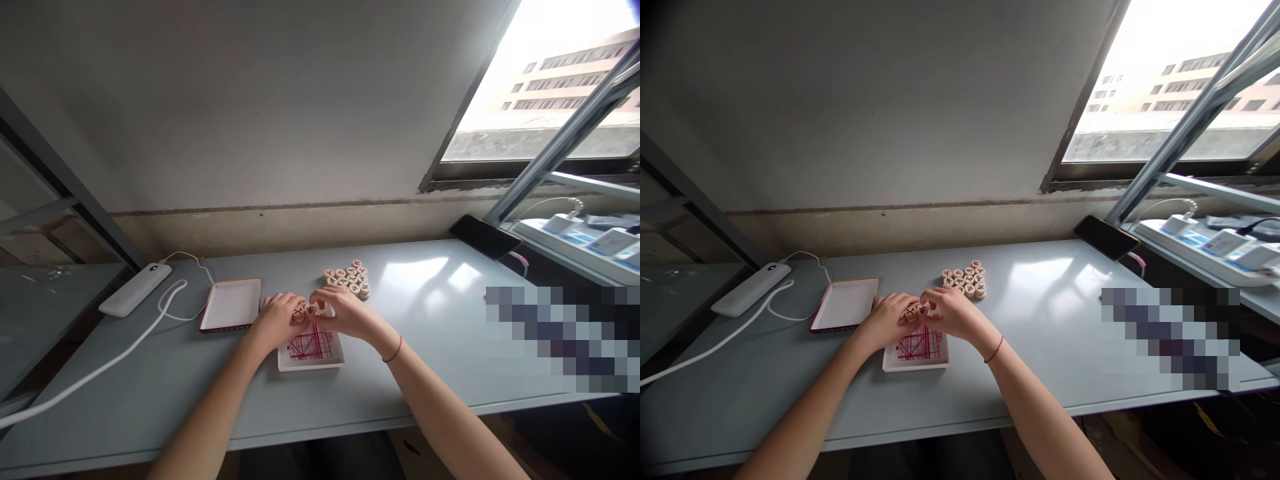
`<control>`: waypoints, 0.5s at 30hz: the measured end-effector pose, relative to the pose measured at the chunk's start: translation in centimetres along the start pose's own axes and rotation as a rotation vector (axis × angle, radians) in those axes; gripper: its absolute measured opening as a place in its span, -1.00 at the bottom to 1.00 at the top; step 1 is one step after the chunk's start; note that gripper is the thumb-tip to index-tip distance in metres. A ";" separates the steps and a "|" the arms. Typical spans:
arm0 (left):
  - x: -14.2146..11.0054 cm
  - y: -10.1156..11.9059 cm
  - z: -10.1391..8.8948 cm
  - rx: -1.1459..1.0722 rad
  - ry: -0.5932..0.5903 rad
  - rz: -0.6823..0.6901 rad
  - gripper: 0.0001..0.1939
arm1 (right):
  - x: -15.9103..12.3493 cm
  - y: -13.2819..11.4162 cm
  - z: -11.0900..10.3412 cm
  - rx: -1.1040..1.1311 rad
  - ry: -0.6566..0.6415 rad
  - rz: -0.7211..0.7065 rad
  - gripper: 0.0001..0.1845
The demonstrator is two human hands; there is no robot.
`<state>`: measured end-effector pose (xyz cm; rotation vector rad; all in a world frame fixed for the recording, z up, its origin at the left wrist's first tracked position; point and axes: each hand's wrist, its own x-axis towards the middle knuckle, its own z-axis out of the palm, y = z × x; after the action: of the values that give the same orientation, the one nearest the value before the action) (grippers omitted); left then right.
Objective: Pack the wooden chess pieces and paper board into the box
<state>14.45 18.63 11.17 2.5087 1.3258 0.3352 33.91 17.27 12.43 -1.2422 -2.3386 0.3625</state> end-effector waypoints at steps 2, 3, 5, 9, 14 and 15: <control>0.1 0.4 0.2 0.007 -0.001 0.012 -0.65 | 0.2 1.4 -1.1 0.058 0.111 0.109 -0.83; 0.1 0.6 0.3 0.017 -0.005 0.019 -0.64 | 0.5 2.5 -1.7 0.041 0.179 0.200 -0.81; 0.2 0.9 0.5 0.050 -0.016 0.032 -0.66 | 1.1 4.8 -2.9 -0.082 0.276 0.443 -0.76; 0.1 1.1 0.6 0.097 -0.020 0.028 -0.74 | 3.0 9.0 -4.5 -0.331 0.136 0.833 -0.70; -0.2 1.0 0.5 0.081 -0.015 0.023 -0.73 | 5.4 10.9 -4.7 -0.346 -0.157 0.950 -0.72; -0.2 1.0 0.5 0.067 -0.017 0.022 -0.72 | 5.7 11.0 -4.6 -0.345 -0.178 0.956 -0.75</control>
<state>15.26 17.87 11.07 2.5774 1.3249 0.2779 41.30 28.22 13.22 -2.5514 -1.8123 0.3749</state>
